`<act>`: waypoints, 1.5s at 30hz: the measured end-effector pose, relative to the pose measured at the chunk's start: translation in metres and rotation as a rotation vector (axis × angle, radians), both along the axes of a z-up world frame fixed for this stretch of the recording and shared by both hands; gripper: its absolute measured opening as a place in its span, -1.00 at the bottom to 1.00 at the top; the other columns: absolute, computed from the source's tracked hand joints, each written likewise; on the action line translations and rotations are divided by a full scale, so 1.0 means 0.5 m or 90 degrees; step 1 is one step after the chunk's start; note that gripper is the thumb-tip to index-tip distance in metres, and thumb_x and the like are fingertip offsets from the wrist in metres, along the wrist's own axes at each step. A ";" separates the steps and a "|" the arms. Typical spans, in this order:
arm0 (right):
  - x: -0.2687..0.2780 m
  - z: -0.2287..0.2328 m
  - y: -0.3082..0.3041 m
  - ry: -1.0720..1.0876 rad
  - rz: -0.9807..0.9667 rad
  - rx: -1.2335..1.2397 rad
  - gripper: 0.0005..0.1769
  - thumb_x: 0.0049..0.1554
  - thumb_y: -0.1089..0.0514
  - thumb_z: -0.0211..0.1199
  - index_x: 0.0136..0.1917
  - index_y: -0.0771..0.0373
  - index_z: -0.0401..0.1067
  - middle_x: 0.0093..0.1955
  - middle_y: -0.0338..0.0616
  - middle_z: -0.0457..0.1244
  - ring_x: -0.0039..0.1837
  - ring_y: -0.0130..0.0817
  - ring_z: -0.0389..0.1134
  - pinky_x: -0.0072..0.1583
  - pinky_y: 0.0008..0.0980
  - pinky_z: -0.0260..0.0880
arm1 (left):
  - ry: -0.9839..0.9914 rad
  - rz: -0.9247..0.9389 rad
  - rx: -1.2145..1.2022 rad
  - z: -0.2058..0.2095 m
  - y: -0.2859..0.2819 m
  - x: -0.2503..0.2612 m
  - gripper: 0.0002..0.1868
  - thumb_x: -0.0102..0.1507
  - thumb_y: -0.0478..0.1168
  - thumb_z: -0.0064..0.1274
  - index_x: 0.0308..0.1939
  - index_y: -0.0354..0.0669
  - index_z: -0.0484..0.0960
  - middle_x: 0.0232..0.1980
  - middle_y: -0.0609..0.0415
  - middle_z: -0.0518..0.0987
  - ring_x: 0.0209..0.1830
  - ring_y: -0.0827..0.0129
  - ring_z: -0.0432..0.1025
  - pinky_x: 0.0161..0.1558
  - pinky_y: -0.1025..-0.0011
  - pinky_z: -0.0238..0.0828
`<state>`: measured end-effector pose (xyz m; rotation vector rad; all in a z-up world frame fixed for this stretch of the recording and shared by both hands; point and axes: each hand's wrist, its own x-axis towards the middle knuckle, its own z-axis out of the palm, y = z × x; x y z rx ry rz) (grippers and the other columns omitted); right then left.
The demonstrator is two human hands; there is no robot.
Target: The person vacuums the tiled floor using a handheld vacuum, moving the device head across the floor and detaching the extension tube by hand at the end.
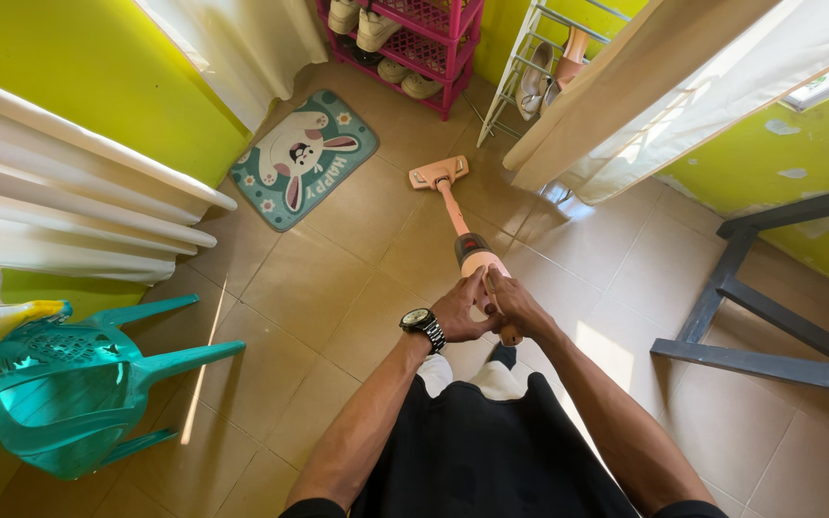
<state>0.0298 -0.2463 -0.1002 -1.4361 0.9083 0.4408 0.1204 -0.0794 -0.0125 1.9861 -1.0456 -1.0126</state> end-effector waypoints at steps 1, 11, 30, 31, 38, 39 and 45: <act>-0.005 0.006 -0.002 -0.087 0.105 -0.112 -0.43 0.37 -0.12 -0.14 0.23 0.48 0.29 -0.12 0.14 0.34 -0.15 -0.11 0.39 -0.13 -0.15 0.46 | 0.008 0.004 -0.003 -0.001 0.000 -0.007 0.23 0.13 0.23 0.24 0.59 -0.31 -0.14 0.51 -0.44 0.18 0.50 -0.15 0.20 0.41 0.15 0.23; -0.063 0.126 -0.067 -0.173 0.243 -0.126 -0.76 0.29 0.11 -0.04 0.09 0.33 0.27 -0.26 -0.08 0.32 -0.36 -0.36 0.34 -0.32 -0.31 0.39 | 0.009 0.014 -0.044 0.061 -0.035 -0.100 0.46 0.01 0.30 0.34 0.62 -0.33 -0.29 0.53 -0.45 0.12 0.53 -0.18 0.13 0.46 0.14 0.14; -0.038 0.112 -0.187 -0.116 0.231 0.009 -0.73 0.37 0.07 -0.15 0.00 0.31 0.22 -0.41 -0.12 0.15 -0.46 -0.39 0.18 -0.45 -0.32 0.19 | -0.061 0.141 -0.023 0.007 -0.182 -0.151 0.57 -0.14 0.42 0.41 0.56 -0.44 -0.19 0.46 -0.46 0.23 0.42 -0.18 0.27 0.39 0.12 0.24; -0.038 0.113 -0.188 -0.112 0.212 0.026 -0.74 0.35 0.06 -0.17 0.01 0.28 0.22 -0.42 -0.12 0.15 -0.47 -0.39 0.18 -0.45 -0.32 0.19 | -0.071 0.142 -0.021 0.003 -0.182 -0.152 0.57 -0.13 0.43 0.41 0.55 -0.44 -0.19 0.46 -0.46 0.24 0.41 -0.18 0.27 0.39 0.12 0.25; -0.027 0.138 -0.180 -0.006 0.063 0.167 -0.60 0.38 -0.10 -0.22 0.03 0.27 0.20 -0.43 -0.14 0.08 -0.50 -0.36 0.09 -0.46 -0.29 0.11 | -0.082 0.160 0.021 0.033 -0.172 -0.149 0.51 -0.14 0.45 0.34 0.59 -0.29 -0.12 0.42 -0.38 0.34 0.34 -0.15 0.37 0.38 0.14 0.29; -0.027 0.139 -0.174 0.017 0.044 0.175 -0.58 0.39 -0.14 -0.23 0.04 0.26 0.19 -0.43 -0.14 0.07 -0.50 -0.36 0.08 -0.46 -0.29 0.10 | -0.092 0.153 0.013 0.036 -0.169 -0.150 0.50 -0.13 0.44 0.35 0.57 -0.30 -0.12 0.44 -0.38 0.33 0.33 -0.16 0.37 0.37 0.14 0.29; -0.026 0.128 -0.162 0.033 0.034 0.168 -0.58 0.34 -0.11 -0.26 0.02 0.29 0.20 -0.42 -0.09 0.11 -0.48 -0.33 0.10 -0.45 -0.23 0.14 | -0.066 0.123 -0.006 0.066 -0.153 -0.146 0.47 -0.08 0.44 0.35 0.61 -0.22 -0.12 0.44 -0.39 0.32 0.39 -0.19 0.32 0.39 0.08 0.25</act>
